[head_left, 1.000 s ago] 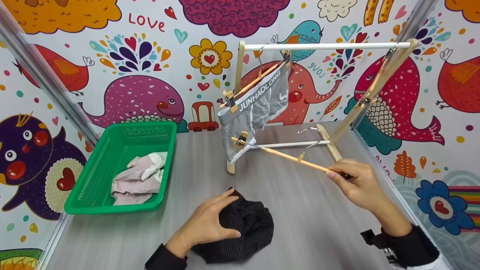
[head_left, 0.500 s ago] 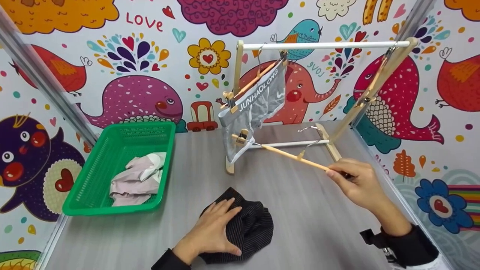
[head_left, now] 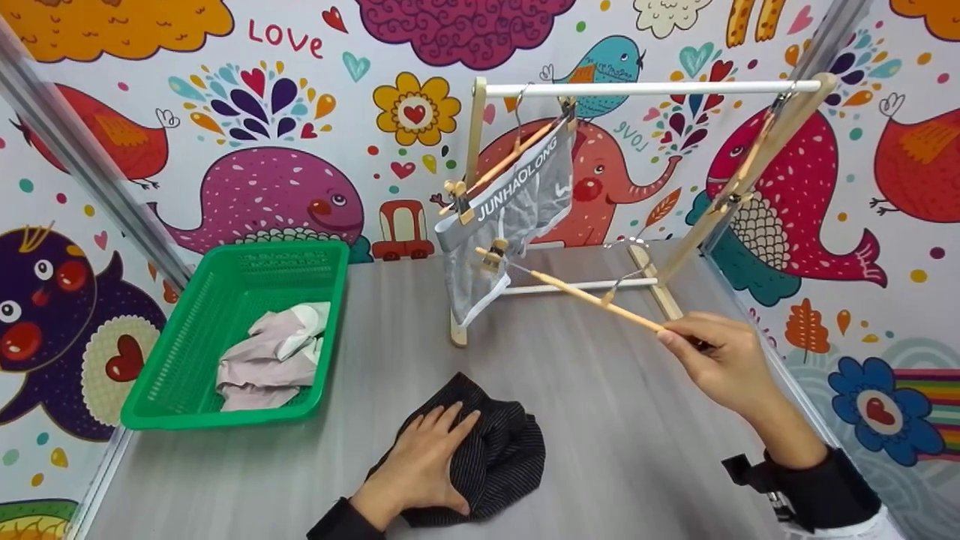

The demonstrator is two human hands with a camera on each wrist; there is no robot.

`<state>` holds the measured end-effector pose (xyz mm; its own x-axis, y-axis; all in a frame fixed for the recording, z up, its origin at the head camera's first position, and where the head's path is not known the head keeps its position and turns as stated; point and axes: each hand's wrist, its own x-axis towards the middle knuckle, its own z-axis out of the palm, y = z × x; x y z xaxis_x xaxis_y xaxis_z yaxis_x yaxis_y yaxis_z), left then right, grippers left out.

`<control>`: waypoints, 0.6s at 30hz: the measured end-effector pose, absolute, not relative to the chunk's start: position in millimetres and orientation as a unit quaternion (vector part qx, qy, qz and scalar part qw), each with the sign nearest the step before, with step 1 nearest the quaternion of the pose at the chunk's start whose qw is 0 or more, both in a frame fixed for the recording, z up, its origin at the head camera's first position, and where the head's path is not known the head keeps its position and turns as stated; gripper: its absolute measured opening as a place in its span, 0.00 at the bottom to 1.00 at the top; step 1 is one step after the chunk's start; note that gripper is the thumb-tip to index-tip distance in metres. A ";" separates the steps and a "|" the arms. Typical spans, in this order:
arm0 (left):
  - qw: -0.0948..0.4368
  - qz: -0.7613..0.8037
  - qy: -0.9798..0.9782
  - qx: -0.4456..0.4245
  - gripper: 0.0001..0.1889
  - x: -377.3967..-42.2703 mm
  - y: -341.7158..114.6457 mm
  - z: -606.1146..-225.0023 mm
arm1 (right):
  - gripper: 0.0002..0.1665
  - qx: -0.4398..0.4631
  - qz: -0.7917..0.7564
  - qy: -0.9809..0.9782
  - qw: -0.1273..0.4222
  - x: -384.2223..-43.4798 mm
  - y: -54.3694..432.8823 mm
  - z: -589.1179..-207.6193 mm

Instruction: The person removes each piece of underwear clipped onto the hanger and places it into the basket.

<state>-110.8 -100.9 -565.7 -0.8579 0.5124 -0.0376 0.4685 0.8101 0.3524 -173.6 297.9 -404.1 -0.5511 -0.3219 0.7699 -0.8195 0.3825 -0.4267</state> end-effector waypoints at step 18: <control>0.084 0.190 0.947 0.247 0.57 -112.5 -99.9 -571.7 | 0.04 0.259 0.396 -0.809 0.348 -173.8 315.8 -388.5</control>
